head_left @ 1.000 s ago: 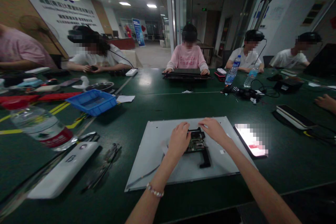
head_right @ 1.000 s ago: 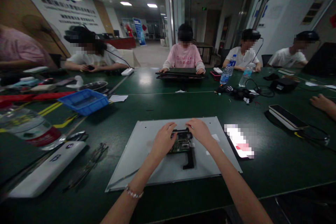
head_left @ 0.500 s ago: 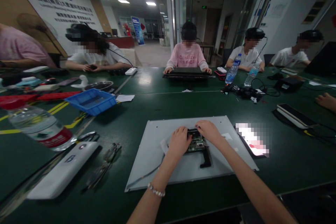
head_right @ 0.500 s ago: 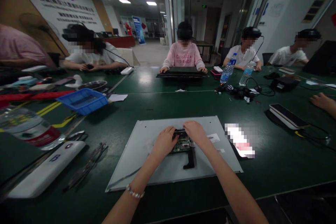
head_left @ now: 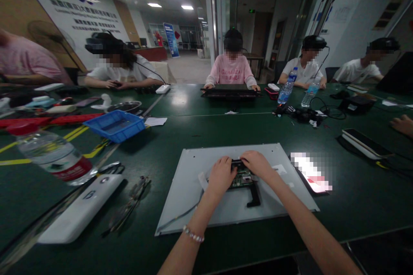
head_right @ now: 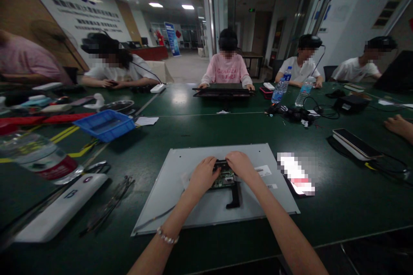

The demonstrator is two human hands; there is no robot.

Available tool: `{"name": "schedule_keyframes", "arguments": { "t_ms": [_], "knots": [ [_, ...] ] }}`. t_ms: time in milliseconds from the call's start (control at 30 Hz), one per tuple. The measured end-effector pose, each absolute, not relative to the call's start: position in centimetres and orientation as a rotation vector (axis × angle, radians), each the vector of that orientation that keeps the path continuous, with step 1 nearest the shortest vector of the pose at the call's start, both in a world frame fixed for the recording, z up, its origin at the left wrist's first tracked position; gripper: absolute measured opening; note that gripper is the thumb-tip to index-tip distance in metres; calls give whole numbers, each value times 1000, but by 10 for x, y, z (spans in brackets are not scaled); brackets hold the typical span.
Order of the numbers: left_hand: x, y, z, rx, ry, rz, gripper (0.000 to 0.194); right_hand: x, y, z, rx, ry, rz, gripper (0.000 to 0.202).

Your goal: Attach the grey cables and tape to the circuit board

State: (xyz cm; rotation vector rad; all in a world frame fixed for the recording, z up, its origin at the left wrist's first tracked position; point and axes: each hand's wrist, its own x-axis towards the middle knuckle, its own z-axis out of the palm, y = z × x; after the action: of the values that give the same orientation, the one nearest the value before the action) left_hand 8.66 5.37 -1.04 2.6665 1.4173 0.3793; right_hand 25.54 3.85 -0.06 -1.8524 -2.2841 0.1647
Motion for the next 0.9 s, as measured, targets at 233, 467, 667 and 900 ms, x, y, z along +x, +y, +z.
{"name": "schedule_keyframes", "arguments": {
  "t_ms": [233, 467, 667, 900],
  "knots": [
    [87, 53, -9, 2658, 1422, 388, 24, 254, 36, -1, -1856, -2268, 188, 27],
    [88, 53, -7, 2663, 1421, 378, 24, 253, 35, -5, -1839, -2225, 199, 27],
    [87, 52, -7, 2667, 1415, 387, 24, 254, 34, -8, -1816, -2194, 211, 27],
    [88, 51, -5, 2659, 1420, 380, 25, 254, 34, -11, -1783, -2179, 247, 26]
  ]
}}
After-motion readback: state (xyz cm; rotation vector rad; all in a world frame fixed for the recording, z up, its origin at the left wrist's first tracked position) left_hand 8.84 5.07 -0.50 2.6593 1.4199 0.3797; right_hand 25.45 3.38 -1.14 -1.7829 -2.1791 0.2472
